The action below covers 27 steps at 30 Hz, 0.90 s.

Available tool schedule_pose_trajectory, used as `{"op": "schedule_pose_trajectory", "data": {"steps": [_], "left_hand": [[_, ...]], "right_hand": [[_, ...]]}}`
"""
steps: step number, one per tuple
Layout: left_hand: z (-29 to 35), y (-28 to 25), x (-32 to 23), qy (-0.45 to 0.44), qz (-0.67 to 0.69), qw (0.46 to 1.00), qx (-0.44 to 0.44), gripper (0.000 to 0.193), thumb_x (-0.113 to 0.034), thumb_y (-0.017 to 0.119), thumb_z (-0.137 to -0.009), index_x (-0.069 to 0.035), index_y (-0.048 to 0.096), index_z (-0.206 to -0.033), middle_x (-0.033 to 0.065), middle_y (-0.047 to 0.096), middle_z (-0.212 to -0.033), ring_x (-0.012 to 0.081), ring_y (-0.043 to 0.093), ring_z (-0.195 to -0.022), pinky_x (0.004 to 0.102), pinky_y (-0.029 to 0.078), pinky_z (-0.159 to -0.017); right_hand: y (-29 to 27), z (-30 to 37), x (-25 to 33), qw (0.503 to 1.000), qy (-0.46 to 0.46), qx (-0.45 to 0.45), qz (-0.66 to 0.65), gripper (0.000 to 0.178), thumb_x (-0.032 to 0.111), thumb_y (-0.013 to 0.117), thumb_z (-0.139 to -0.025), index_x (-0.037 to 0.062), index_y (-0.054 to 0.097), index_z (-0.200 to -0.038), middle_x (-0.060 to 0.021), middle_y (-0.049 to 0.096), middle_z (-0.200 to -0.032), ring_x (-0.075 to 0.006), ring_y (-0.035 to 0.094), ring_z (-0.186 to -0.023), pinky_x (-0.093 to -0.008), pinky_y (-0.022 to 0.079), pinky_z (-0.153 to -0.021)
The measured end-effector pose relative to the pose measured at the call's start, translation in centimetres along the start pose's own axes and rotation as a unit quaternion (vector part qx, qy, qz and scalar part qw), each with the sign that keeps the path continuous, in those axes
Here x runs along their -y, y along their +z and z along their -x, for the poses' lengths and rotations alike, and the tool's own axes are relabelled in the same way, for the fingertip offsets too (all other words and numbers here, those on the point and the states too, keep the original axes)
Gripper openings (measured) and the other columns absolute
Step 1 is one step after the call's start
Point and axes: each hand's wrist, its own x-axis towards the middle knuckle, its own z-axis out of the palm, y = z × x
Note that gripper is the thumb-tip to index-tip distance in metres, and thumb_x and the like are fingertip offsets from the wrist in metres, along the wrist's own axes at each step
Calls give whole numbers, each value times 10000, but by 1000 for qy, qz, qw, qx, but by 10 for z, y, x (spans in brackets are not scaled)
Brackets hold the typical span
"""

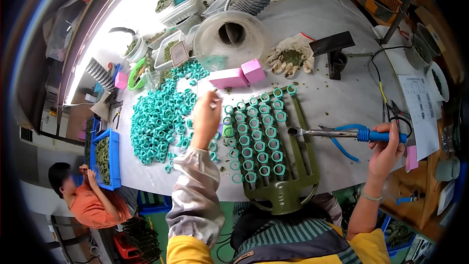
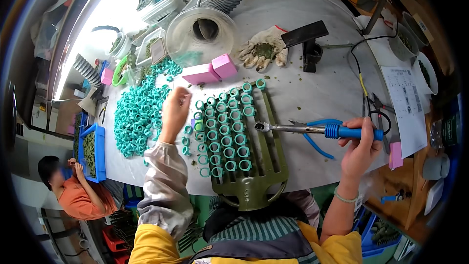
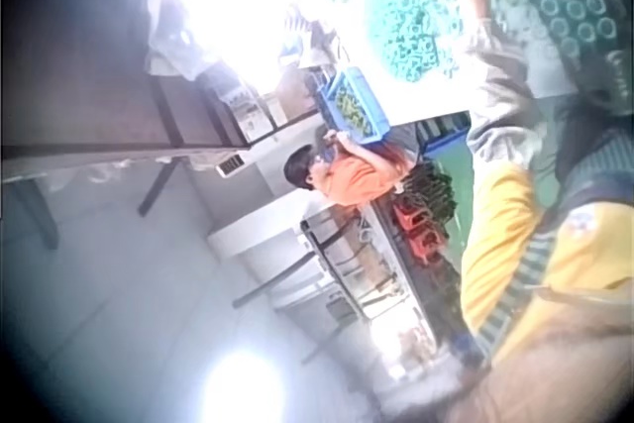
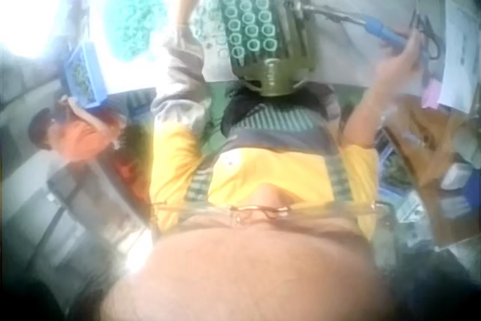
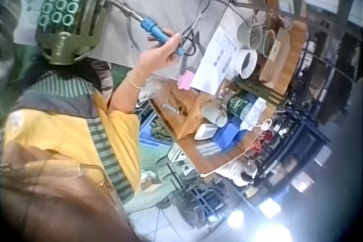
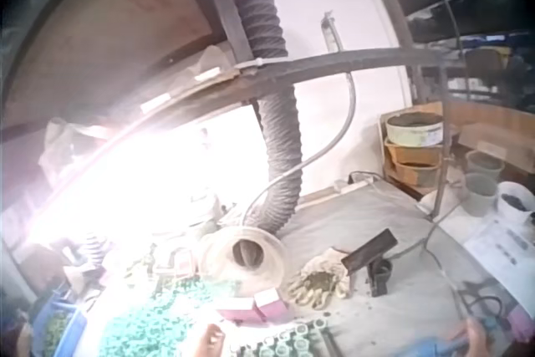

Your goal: The person picks up small teal rings from a pile and uses a soldering iron to fuse them onto a green plastic rack. They place the rings one by one onto the frame and apply heat to secure them.

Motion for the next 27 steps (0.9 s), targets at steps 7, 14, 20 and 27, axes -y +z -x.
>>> {"op": "schedule_pose_trajectory", "data": {"steps": [7,14,20,27], "left_hand": [[36,-14,81,27,-196,980,-3,220,-128,737,-800,-78,645,-994,96,658,-888,331,586,-836,428,463,-758],[43,-33,59,-239,437,865,61,322,-58,639,-935,15,639,-1249,95,633,-1194,137,642,-1000,252,539,-922],[54,-40,3,-172,320,924,119,369,-37,649,-931,-18,610,-1297,55,700,-1045,115,669,-924,240,533,-817],[65,12,-106,112,196,956,187,291,19,664,-877,-30,650,-1164,102,605,-1141,248,630,-925,342,550,-786]], "right_hand": [[2,2,2,1000,-4,17,4,340,227,574,-979,0,657,-740,-119,677,-767,-127,544,-479,-220,416,-418],[-3,3,5,1000,1,-3,23,345,244,585,-977,4,661,-742,-115,682,-764,-121,545,-480,-215,431,-439],[-1,4,8,1000,4,6,21,345,249,598,-972,-4,666,-747,-114,685,-762,-128,565,-495,-214,437,-447],[-2,7,3,999,-11,24,26,340,227,596,-975,-23,665,-755,-132,686,-778,-140,573,-500,-221,442,-455]]}}
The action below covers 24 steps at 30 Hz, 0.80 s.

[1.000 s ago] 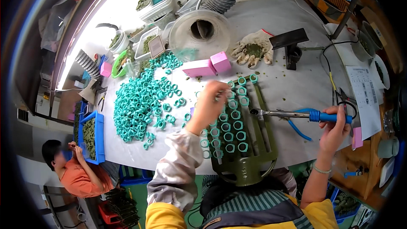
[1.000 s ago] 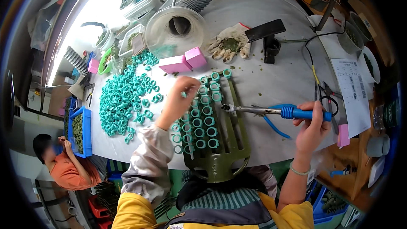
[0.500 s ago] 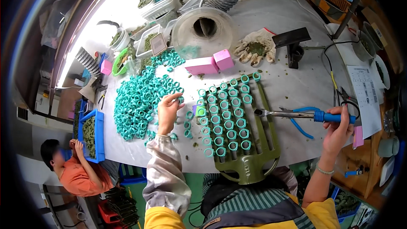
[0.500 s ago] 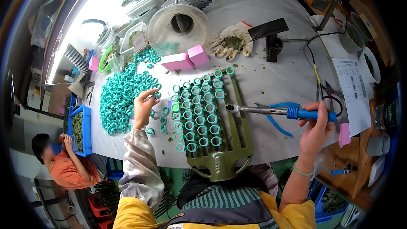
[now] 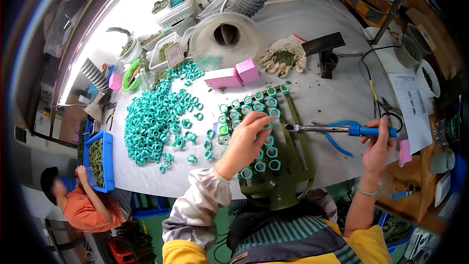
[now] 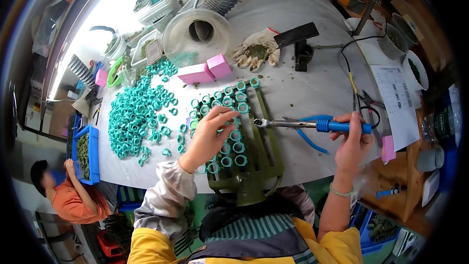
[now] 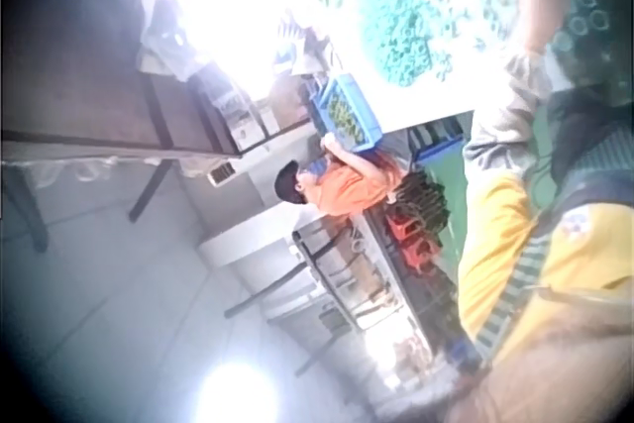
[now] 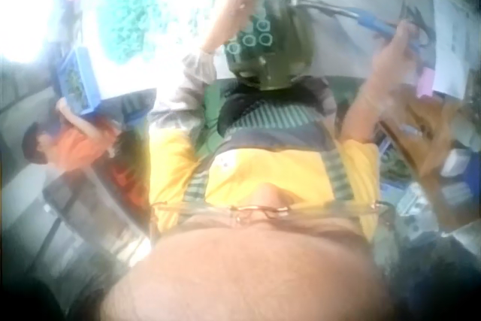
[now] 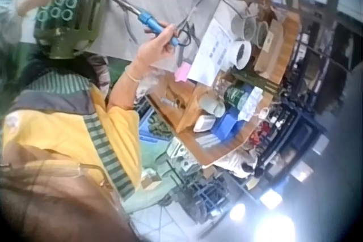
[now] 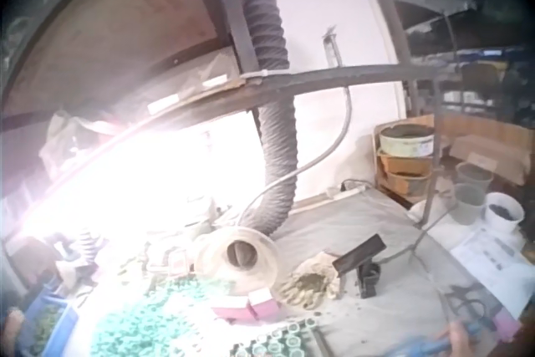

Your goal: The person picks up small teal rings from a pile and uses a soldering iron to fuse them onto a green plastic rack. They place the rings one by one onto the frame and apply heat to secure them.

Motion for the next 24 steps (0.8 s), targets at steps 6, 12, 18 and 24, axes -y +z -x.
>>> {"op": "schedule_pose_trajectory", "data": {"steps": [6,12,18,24], "left_hand": [[-14,28,7,90,-125,988,9,322,-34,685,-830,-45,667,-1151,122,650,-1156,320,573,-1062,398,476,-925],[-16,30,9,102,-127,987,-2,302,-23,692,-808,-25,682,-1110,117,665,-1111,318,578,-1034,397,476,-922],[-22,14,9,81,-51,994,-44,288,1,703,-802,-44,665,-1084,132,604,-1101,314,593,-959,399,497,-874],[45,-91,97,-103,-344,929,-86,329,-110,722,-786,-65,571,-1074,146,611,-944,340,590,-887,428,470,-805]], "right_hand": [[2,5,-16,1000,12,15,-19,350,214,573,-992,-52,660,-782,-134,688,-807,-138,581,-501,-241,467,-476],[5,6,-7,1000,3,16,-2,335,202,559,-996,-30,664,-779,-124,691,-785,-131,571,-486,-235,450,-461],[-17,-5,11,1000,9,-6,-5,348,232,575,-976,2,650,-727,-110,668,-746,-116,530,-462,-209,404,-418],[-14,-2,13,1000,4,-12,-10,355,248,577,-968,6,632,-714,-104,644,-745,-108,504,-463,-203,384,-393]]}}
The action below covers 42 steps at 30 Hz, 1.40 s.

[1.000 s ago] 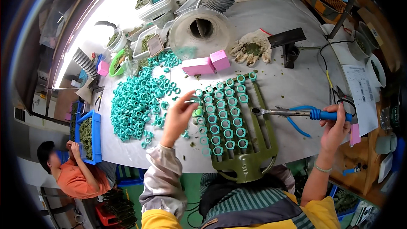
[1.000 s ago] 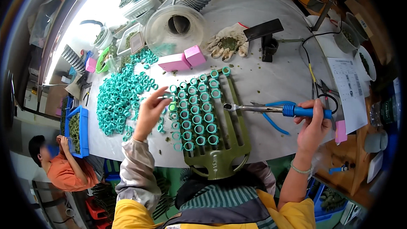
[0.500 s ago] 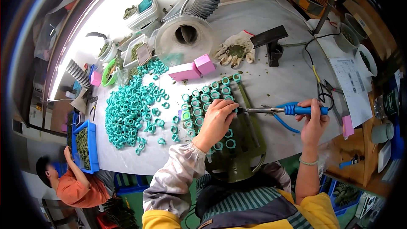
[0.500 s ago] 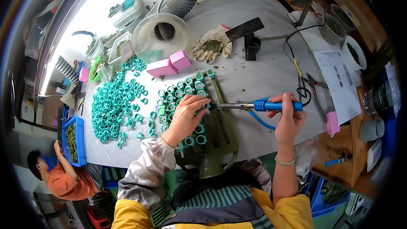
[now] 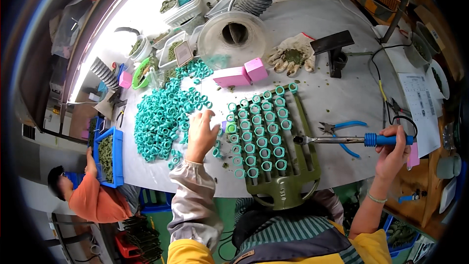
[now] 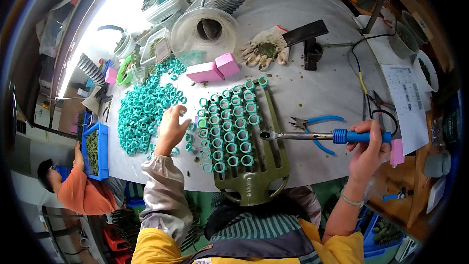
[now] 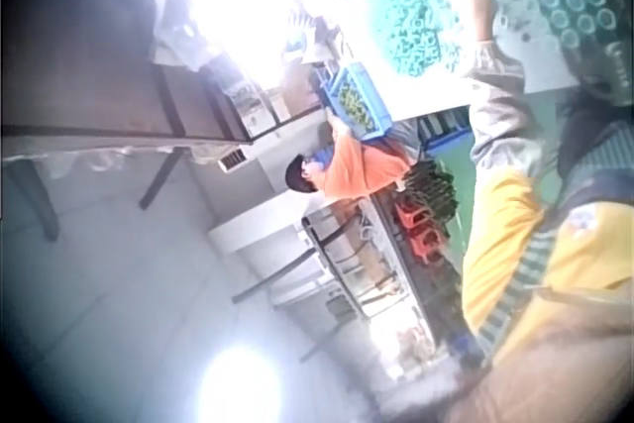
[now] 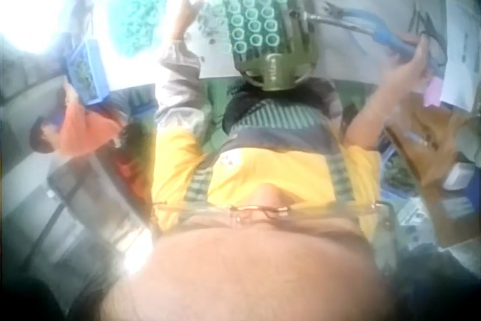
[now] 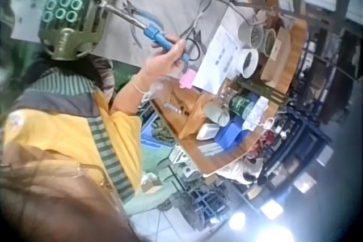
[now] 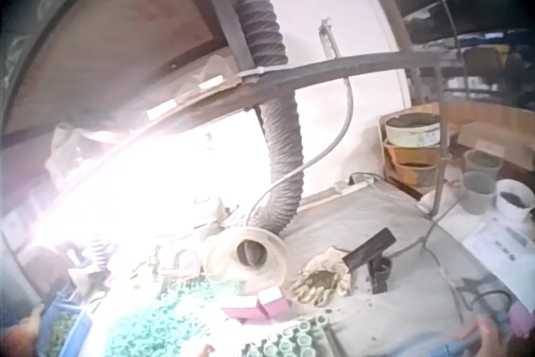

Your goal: The person picks up small teal rings from a pile and uses a soldering iron to fuse them onto a green plastic rack. They place the rings one by one onto the frame and apply heat to secure them.

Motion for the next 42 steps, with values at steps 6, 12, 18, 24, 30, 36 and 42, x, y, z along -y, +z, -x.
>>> {"op": "schedule_pose_trajectory", "data": {"steps": [6,12,18,24,30,36,42], "left_hand": [[19,17,3,-37,82,996,12,295,-76,712,-774,-58,626,-1055,86,557,-861,227,577,-802,342,494,-730],[13,-19,-49,-114,310,944,27,223,-70,731,-846,-20,582,-1005,83,654,-918,146,656,-771,274,544,-670],[16,-14,-138,31,432,889,148,283,44,670,-864,-36,666,-1136,60,537,-1139,123,617,-947,255,563,-801],[11,12,-166,95,366,916,130,283,13,694,-840,-49,676,-1116,77,625,-1136,218,621,-1012,330,541,-860],[6,32,-172,167,297,938,63,304,-29,727,-814,-52,683,-1115,95,674,-1131,299,587,-1062,378,487,-916],[8,32,-166,187,273,942,49,316,-23,724,-806,-45,677,-1118,93,673,-1126,299,588,-1039,391,487,-912],[-6,9,-142,96,347,933,32,220,-62,674,-885,-30,637,-1100,146,657,-1051,285,629,-905,367,509,-826]], "right_hand": [[0,1,1,1000,-5,9,3,350,251,579,-969,15,634,-716,-96,643,-740,-104,505,-468,-204,384,-392],[-6,3,6,1000,-13,0,11,352,254,584,-969,15,641,-716,-101,648,-732,-108,507,-456,-204,396,-400],[-10,4,2,1000,-3,2,19,343,227,591,-967,-5,645,-719,-126,658,-736,-119,517,-446,-217,410,-404],[-4,11,-3,1000,19,15,0,358,222,583,-980,-31,651,-736,-140,667,-754,-141,546,-472,-238,438,-447],[0,15,-17,999,28,17,-24,353,204,575,-987,-48,656,-753,-149,684,-774,-144,572,-480,-244,448,-450],[-6,8,-8,1000,13,10,10,337,221,580,-974,-14,647,-742,-124,680,-740,-130,539,-445,-223,426,-421],[-14,2,4,1000,6,-2,15,348,242,565,-972,16,623,-713,-99,629,-704,-120,515,-454,-213,396,-390]]}}
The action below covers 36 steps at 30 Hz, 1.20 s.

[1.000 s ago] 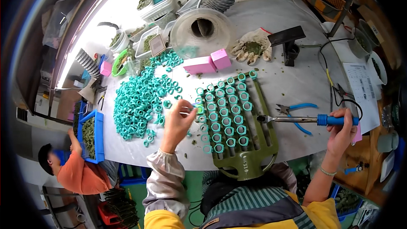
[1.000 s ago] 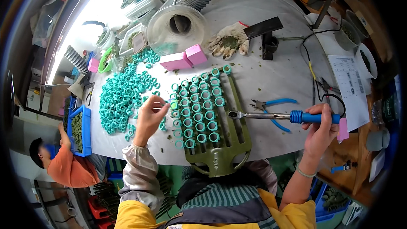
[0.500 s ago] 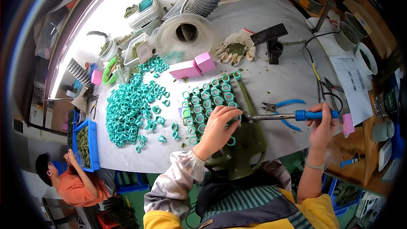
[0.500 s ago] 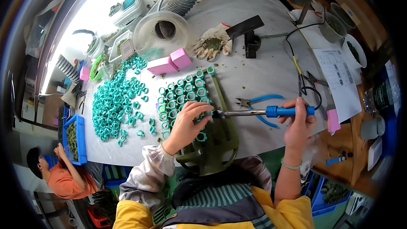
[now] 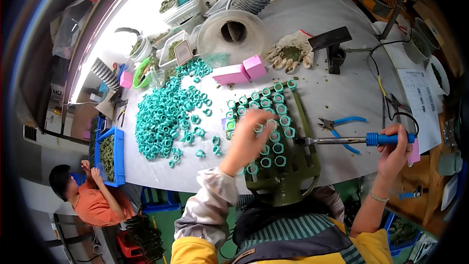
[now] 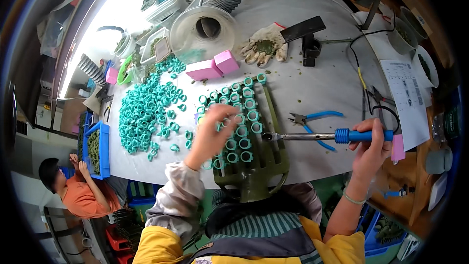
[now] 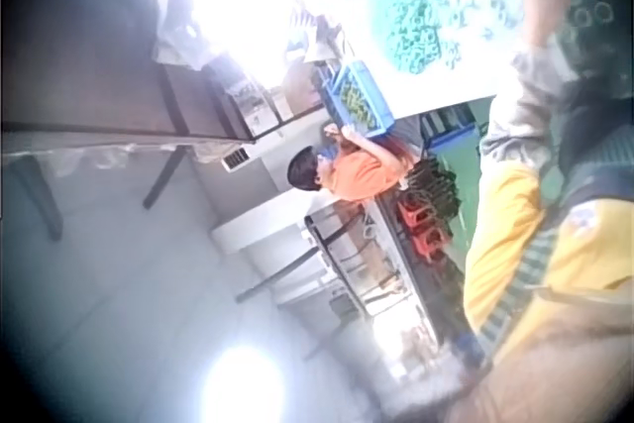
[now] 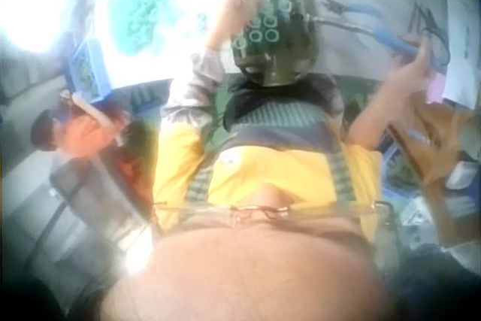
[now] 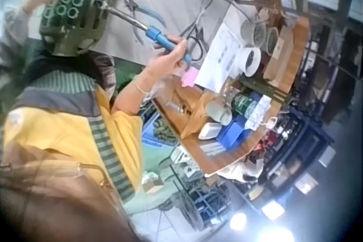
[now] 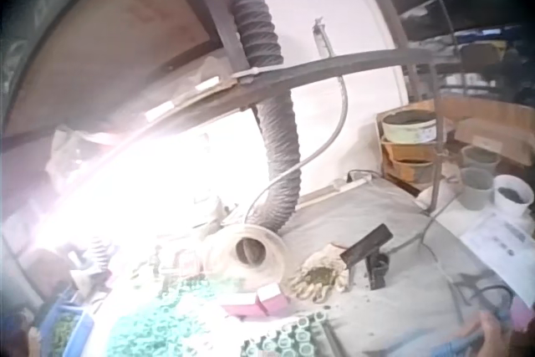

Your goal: The person picks up small teal rings from a pile and uses a soldering iron to fuse them onto a green plastic rack. They place the rings one by one onto the frame and apply heat to secure them.

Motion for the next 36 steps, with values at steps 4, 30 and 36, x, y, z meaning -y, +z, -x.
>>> {"op": "schedule_pose_trajectory", "data": {"steps": [4,30,36], "left_hand": [[28,-88,66,-251,-282,921,-102,183,-192,666,-918,-50,616,-1021,152,668,-772,336,648,-706,409,512,-662],[36,30,-37,21,-11,999,40,350,48,677,-821,-57,680,-1155,92,639,-1151,271,601,-995,357,505,-877],[33,40,-30,45,-52,996,50,348,4,709,-798,-55,685,-1140,85,676,-1149,294,582,-1055,383,479,-928]], "right_hand": [[-1,0,1,1000,-6,1,-12,352,245,555,-975,24,615,-708,-73,603,-703,-114,533,-506,-203,379,-363],[-6,11,2,999,15,26,-18,349,229,597,-966,-14,631,-717,-113,635,-707,-141,514,-445,-236,420,-417],[1,16,-11,997,15,53,-48,341,202,587,-976,-34,662,-742,-146,671,-730,-154,555,-444,-234,432,-416]]}}
